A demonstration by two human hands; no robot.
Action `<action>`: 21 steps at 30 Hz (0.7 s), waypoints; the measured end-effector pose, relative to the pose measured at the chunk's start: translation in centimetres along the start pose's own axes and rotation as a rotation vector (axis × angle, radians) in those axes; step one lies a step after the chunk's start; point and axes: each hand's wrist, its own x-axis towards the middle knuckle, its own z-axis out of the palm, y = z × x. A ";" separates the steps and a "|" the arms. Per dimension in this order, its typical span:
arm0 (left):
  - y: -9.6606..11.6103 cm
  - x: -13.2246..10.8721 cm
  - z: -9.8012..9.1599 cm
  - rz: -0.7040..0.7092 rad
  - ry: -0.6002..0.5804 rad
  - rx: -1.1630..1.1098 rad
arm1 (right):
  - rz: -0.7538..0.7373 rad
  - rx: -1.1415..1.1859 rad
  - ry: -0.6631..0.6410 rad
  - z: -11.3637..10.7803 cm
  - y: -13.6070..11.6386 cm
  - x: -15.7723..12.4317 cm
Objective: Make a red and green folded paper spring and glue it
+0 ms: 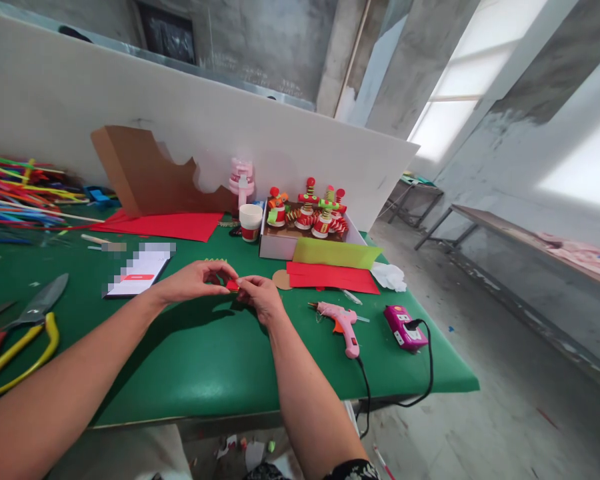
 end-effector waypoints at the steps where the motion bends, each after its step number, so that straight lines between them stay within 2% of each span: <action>1: 0.0 0.0 0.2 -0.001 0.001 -0.001 | 0.000 -0.006 0.000 0.0 0.0 0.0; 8: 0.0 0.3 0.5 -0.041 0.138 -0.110 | -0.046 0.117 0.006 0.3 -0.1 0.3; 12: -0.1 0.4 0.4 -0.064 0.206 -0.198 | -0.097 0.066 -0.032 0.4 -0.2 -0.1; 15: -0.2 0.4 0.5 -0.063 0.219 -0.209 | -0.129 0.016 -0.054 0.6 -0.2 -0.3; 21: -0.4 0.4 0.2 -0.080 0.228 -0.198 | -0.163 -0.053 -0.011 0.4 -0.3 -0.1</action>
